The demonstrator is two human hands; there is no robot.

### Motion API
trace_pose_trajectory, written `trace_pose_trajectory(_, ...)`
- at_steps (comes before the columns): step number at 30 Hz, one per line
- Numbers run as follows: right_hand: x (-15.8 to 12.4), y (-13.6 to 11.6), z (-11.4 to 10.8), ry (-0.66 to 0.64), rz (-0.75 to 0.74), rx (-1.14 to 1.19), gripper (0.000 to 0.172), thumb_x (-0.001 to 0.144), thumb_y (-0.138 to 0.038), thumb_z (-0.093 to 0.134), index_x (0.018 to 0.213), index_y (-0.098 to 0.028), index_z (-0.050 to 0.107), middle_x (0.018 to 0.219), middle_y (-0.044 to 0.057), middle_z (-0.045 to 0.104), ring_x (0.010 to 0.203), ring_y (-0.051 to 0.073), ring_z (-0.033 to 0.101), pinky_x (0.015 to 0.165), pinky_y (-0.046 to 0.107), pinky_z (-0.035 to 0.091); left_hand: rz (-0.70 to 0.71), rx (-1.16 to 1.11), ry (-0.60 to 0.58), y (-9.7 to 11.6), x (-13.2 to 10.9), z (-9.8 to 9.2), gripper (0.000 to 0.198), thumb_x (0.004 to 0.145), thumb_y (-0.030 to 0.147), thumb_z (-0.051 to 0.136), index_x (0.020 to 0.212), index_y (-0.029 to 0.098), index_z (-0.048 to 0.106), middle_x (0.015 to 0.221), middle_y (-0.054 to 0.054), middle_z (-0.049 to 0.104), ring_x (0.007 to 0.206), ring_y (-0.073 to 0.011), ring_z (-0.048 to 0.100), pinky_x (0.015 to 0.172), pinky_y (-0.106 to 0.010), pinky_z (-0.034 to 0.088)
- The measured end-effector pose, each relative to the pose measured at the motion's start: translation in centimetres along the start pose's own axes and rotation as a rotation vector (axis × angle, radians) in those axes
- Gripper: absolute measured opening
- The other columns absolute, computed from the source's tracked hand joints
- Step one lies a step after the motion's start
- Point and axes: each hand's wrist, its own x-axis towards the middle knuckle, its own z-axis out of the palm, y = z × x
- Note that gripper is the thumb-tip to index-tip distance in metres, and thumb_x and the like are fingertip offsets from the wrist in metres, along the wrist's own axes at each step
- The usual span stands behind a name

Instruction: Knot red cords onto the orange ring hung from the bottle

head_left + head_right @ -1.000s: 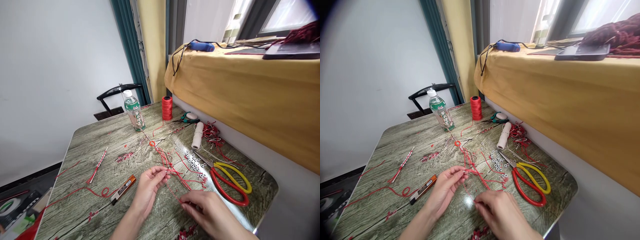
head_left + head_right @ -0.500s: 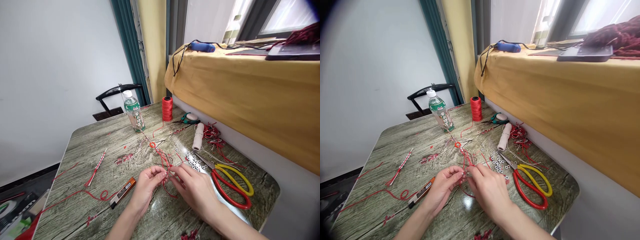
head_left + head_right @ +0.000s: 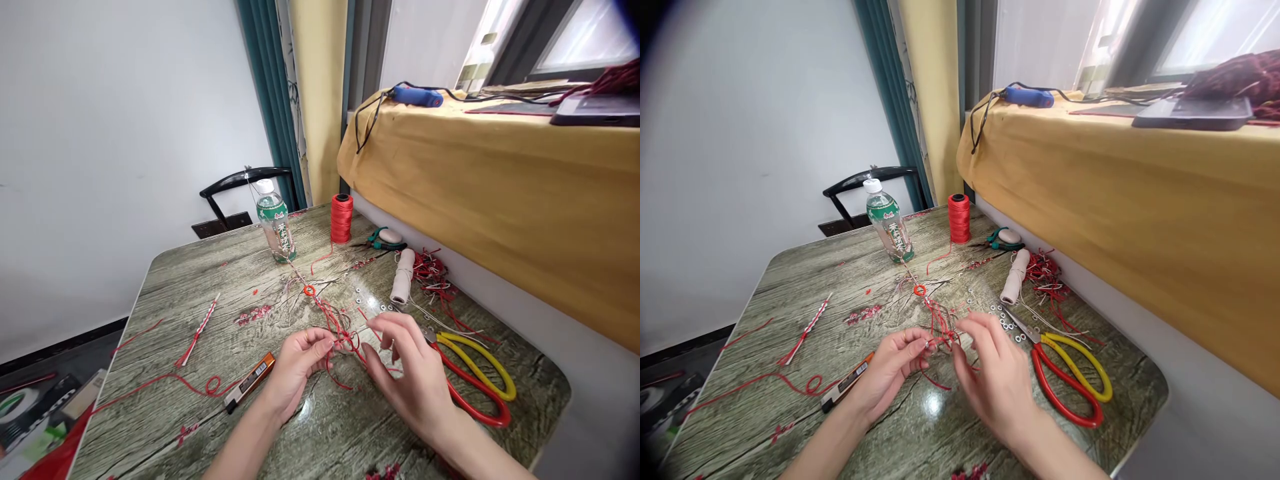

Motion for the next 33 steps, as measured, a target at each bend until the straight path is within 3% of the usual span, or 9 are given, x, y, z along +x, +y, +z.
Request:
trace_pose_trajectory(4, -0.1, -0.5, 0.2, -0.158, -0.176, 0.016, 0.023, 0.079, -0.013, 0.047, 0.1, -0.02, 0.053, 0.093, 0.006, 0.058, 0.081, 0.015, 0.055, 0.066, 0.025, 0.046, 0.003, 0.011, -0.028, -0.2, 0.3, -0.1, 0.013, 0.069, 0.023, 0.062, 0.075, 0.012, 0.063, 0.075, -0.003, 0.058, 0.068, -0.0097, 0.049, 0.061, -0.021, 0.041)
trace_pose_trajectory(7, 0.2, -0.6, 0.7, -0.256, -0.085, -0.09, 0.027, 0.082, -0.018, 0.044, 0.107, -0.022, 0.05, 0.096, 0.005, 0.057, 0.078, 0.014, 0.056, 0.061, 0.024, 0.046, 0.009, 0.004, -0.054, -0.2, 0.4, 0.0, 0.011, 0.069, 0.022, 0.062, 0.074, 0.012, 0.062, 0.082, -0.004, 0.056, 0.069, -0.0092, 0.048, 0.061, -0.021, 0.041)
trace_pose_trajectory(12, 0.5, 0.1, 0.8, -0.25, 0.002, -0.188, 0.017, 0.084, -0.025, 0.042, 0.09, -0.024, 0.057, 0.084, 0.001, 0.059, 0.074, 0.013, 0.056, 0.06, 0.022, 0.042, 0.006, -0.018, -0.059, -0.1, 0.3, 0.1, 0.011, 0.069, 0.022, 0.061, 0.067, 0.012, 0.061, 0.095, -0.004, 0.05, 0.07, -0.0079, 0.045, 0.059, -0.019, 0.041)
trace_pose_trajectory(20, 0.5, 2.4, -0.6, -0.242, 0.124, -0.272, 0.012, 0.079, -0.021, 0.045, 0.083, -0.024, 0.057, 0.08, -0.002, 0.062, 0.071, 0.014, 0.058, 0.058, 0.023, 0.038, -0.032, -0.011, -0.022, 0.0, 0.3, -0.2, 0.017, 0.068, 0.024, 0.063, 0.08, 0.011, 0.061, 0.075, -0.002, 0.051, 0.067, -0.0087, 0.046, 0.058, -0.02, 0.041)
trace_pose_trajectory(25, 0.1, 2.6, -2.1, -0.401, 0.222, -0.094, 0.011, 0.076, -0.021, 0.048, 0.083, -0.023, 0.055, 0.075, -0.003, 0.06, 0.059, 0.011, 0.054, 0.056, 0.023, 0.039, -0.035, -0.01, -0.024, -0.2, 0.2, -0.4, 0.017, 0.069, 0.025, 0.062, 0.079, 0.011, 0.061, 0.073, -0.002, 0.053, 0.067, -0.0086, 0.047, 0.06, -0.02, 0.041)
trace_pose_trajectory(27, -0.1, 2.6, -2.6, -0.385, 0.24, -0.018, 0.013, 0.077, -0.022, 0.048, 0.089, -0.023, 0.055, 0.076, -0.002, 0.06, 0.058, 0.01, 0.053, 0.056, 0.023, 0.04, -0.035, -0.002, -0.027, -0.2, 0.2, -0.4, 0.017, 0.069, 0.025, 0.062, 0.079, 0.011, 0.062, 0.074, -0.002, 0.053, 0.068, -0.0088, 0.047, 0.061, -0.021, 0.041)
trace_pose_trajectory(30, -0.2, 2.5, -3.0, -0.238, 0.24, 0.053, 0.013, 0.08, -0.022, 0.045, 0.089, -0.021, 0.054, 0.077, 0.0, 0.059, 0.058, 0.01, 0.052, 0.054, 0.022, 0.041, -0.023, 0.022, -0.035, -0.3, 0.2, -0.3, 0.017, 0.069, 0.026, 0.062, 0.079, 0.011, 0.062, 0.075, -0.002, 0.053, 0.067, -0.0087, 0.046, 0.061, -0.021, 0.039)
trace_pose_trajectory(33, 0.1, 2.0, -2.6, -0.173, 0.14, 0.118, 0.016, 0.081, -0.019, 0.044, 0.094, -0.02, 0.053, 0.088, 0.003, 0.059, 0.07, 0.012, 0.056, 0.062, 0.023, 0.044, -0.005, 0.059, -0.049, -0.3, 0.2, -0.1, 0.016, 0.069, 0.027, 0.062, 0.076, 0.012, 0.062, 0.076, -0.002, 0.052, 0.066, -0.0087, 0.045, 0.06, -0.021, 0.038)
